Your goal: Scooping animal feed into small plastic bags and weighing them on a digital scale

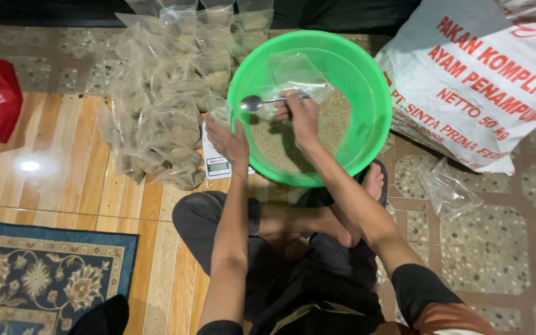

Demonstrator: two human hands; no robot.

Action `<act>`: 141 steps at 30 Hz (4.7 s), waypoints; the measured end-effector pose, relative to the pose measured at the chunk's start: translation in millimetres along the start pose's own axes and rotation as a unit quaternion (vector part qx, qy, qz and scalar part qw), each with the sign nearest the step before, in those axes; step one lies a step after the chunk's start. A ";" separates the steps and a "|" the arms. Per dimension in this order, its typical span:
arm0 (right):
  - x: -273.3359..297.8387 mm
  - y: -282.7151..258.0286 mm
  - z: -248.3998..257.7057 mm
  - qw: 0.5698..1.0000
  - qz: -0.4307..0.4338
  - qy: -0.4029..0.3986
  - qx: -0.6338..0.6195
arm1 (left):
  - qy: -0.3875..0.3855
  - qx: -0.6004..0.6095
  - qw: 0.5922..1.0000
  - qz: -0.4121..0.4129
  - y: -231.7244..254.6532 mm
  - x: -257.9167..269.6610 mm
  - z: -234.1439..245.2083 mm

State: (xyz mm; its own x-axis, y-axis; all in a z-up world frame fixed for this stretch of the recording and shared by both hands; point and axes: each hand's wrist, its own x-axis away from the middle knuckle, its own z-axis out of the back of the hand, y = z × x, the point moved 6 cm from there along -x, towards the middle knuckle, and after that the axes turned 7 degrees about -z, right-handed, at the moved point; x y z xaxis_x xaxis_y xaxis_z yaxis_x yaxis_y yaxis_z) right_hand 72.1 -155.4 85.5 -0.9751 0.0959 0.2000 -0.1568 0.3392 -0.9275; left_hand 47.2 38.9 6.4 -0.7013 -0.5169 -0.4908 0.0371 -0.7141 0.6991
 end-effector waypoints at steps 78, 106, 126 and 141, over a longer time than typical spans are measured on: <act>-78.2 94.7 142.3 0.933 -0.181 0.038 0.309 | 0.000 -0.053 0.998 -0.015 -34.2 7.9 -36.8; -43.4 65.3 85.7 0.964 -0.214 -0.104 0.118 | -0.007 -0.027 0.999 0.046 -2.8 -1.5 1.1; -51.6 9.9 0.5 0.989 -0.112 -0.073 -0.058 | -0.020 -0.031 0.997 0.070 -10.5 -3.7 -9.3; -48.0 17.3 -34.8 0.993 -0.086 -0.070 -0.033 | -0.003 -0.037 0.998 0.059 -5.2 -5.1 -6.6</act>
State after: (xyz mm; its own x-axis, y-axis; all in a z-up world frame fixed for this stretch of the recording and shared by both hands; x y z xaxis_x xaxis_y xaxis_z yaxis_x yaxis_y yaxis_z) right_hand 121.6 -121.5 70.9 -0.9480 -0.0976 0.3030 -0.3160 0.4013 -0.8597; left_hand 55.3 42.1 1.8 -0.6936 -0.5967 -0.4035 0.1723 -0.6813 0.7115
